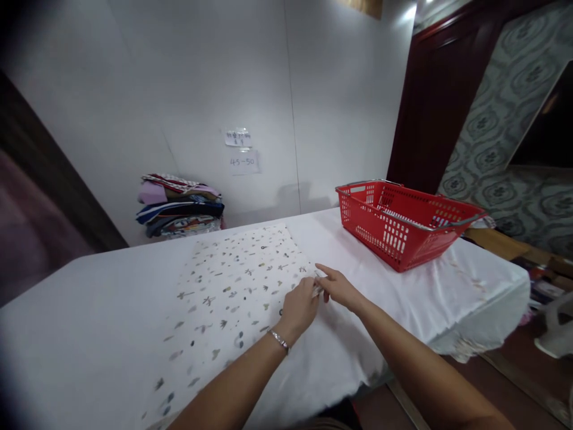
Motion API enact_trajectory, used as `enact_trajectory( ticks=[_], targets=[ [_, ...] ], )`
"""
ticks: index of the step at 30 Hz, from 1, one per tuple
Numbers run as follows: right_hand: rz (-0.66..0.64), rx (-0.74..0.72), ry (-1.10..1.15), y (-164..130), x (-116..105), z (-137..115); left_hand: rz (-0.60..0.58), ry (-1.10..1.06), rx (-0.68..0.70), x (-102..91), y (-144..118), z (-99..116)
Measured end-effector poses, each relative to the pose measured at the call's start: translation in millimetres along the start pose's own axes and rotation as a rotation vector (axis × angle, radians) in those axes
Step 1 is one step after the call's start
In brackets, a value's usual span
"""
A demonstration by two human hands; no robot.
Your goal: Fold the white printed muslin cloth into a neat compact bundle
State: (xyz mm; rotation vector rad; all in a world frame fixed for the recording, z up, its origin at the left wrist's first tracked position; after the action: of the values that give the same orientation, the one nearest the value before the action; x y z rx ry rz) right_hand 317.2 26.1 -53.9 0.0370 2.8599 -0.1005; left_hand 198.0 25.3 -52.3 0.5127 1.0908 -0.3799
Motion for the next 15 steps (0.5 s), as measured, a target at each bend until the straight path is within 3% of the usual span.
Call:
enact_trajectory(
  ticks=[6,10,15],
  targets=[
    [-0.058,-0.117,0.199,34,10,6,0.145,-0.276,-0.029,-43.1,-2,-30],
    [0.014,-0.199,-0.1,74,19,21,0.21,-0.341,-0.072,-70.2,2,-48],
    [0.009,-0.51,-0.349,133,42,15,0.232,-0.353,-0.097,-103.6,3,-61]
  ],
)
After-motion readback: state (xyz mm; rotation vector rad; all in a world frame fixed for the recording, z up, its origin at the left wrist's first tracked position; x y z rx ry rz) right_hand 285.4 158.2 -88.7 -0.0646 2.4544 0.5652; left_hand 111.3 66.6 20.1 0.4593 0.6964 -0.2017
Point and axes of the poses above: each hand's wrist, its own y-axis towards the middle knuckle, its own x-axis out of the palm, z = x × y, the point moved 5 cm from there along y, towards the middle knuckle, and after that the axes turned 1 degree about -x, right-handed, at the moved point
